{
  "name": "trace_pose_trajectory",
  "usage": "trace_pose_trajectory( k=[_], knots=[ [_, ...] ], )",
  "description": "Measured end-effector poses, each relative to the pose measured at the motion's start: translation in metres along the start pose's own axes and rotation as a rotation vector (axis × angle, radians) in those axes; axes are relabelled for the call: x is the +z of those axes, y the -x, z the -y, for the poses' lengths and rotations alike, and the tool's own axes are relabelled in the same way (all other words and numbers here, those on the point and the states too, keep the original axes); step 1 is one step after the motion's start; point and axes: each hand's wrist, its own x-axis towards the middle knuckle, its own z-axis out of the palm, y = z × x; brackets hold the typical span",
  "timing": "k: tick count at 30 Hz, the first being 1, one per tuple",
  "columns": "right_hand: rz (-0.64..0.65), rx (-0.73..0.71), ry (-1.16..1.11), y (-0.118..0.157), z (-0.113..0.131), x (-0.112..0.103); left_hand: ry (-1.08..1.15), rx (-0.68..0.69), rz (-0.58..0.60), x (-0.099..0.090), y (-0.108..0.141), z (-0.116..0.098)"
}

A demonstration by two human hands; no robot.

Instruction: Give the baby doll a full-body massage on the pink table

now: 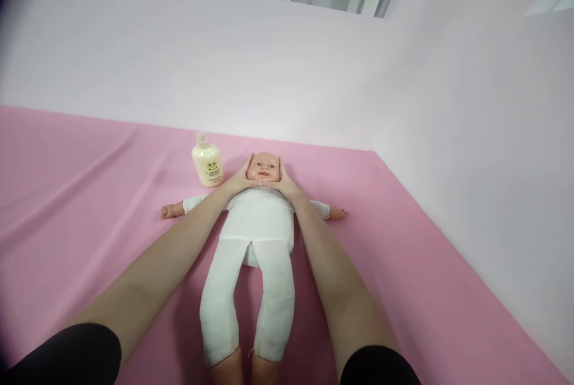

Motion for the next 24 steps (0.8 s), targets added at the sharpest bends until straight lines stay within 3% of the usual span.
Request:
trace_pose_trajectory(
  k=[24],
  knots=[
    [-0.013,0.045,-0.048,0.0005,-0.0005,-0.0004,0.1,-0.018,0.05,-0.0059,0.001,0.003]
  ],
)
